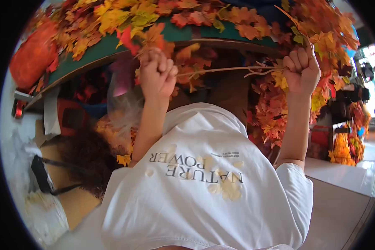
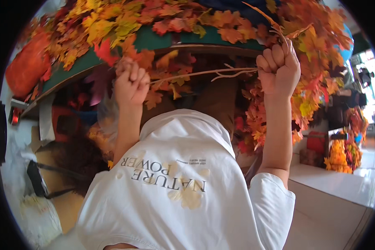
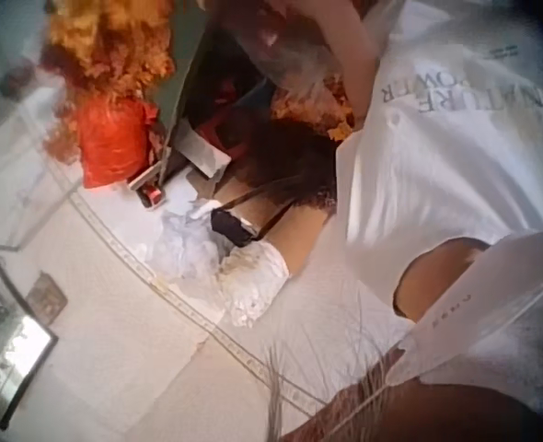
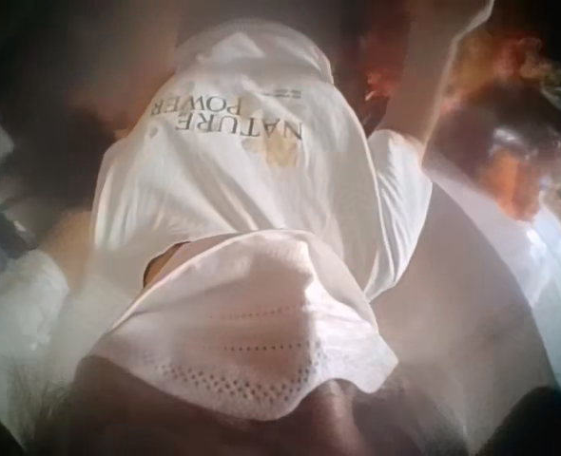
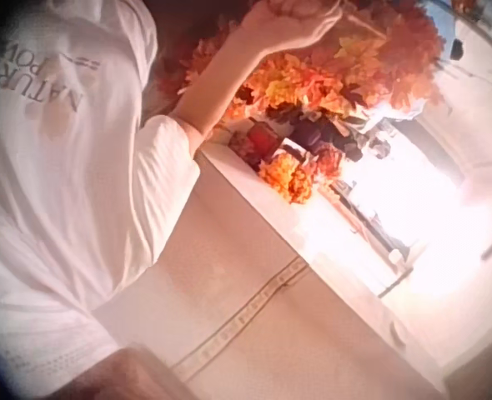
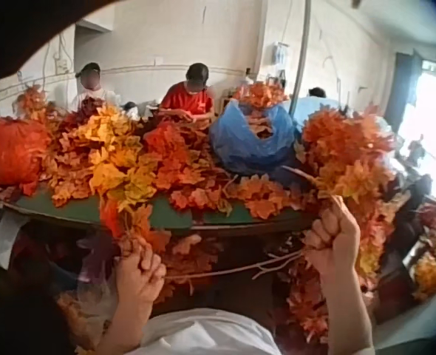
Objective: Assembling decorative artificial maple leaves onto branches or strings.
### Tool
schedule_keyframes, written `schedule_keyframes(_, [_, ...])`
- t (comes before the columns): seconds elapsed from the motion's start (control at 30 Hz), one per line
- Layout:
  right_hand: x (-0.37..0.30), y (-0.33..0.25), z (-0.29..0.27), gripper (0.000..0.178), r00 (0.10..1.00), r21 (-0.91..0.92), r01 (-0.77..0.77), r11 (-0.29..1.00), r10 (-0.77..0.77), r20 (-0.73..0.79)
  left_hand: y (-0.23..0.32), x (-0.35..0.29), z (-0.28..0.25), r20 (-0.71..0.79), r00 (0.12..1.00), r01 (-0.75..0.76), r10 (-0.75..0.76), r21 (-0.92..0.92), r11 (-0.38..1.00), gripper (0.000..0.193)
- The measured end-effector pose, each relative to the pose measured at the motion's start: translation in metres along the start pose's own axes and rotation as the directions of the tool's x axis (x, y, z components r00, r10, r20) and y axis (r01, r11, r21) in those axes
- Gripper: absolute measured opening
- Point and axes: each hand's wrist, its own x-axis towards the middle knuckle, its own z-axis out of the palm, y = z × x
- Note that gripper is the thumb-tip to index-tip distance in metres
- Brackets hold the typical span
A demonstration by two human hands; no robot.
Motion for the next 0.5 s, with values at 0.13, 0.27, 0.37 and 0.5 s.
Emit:
schedule_keyframes(0.13, [-0.017,-0.034,-0.035,0.024,0.975,-0.054,0.094,0.994,-0.103,-0.195,0.033,0.003,-0.013,-0.091,0.960,-0.240,0.264,0.217,0.946,0.007])
schedule_keyframes(0.27, [-0.057,-0.129,-0.114,0.014,0.897,-0.065,0.441,0.895,-0.439,0.047,0.059,0.011,-0.010,0.116,0.977,-0.194,0.176,0.160,0.968,0.012])
schedule_keyframes(0.37, [-0.106,-0.162,-0.114,0.021,0.869,-0.497,0.387,0.777,-0.488,-0.087,0.055,0.006,-0.014,0.249,0.968,-0.044,0.027,0.063,0.997,0.016])
schedule_keyframes(0.5, [-0.190,-0.183,-0.146,0.022,0.664,-0.957,-0.234,0.170,-0.692,-0.284,0.052,0.012,-0.027,0.224,0.968,0.084,-0.112,0.132,0.988,0.023])
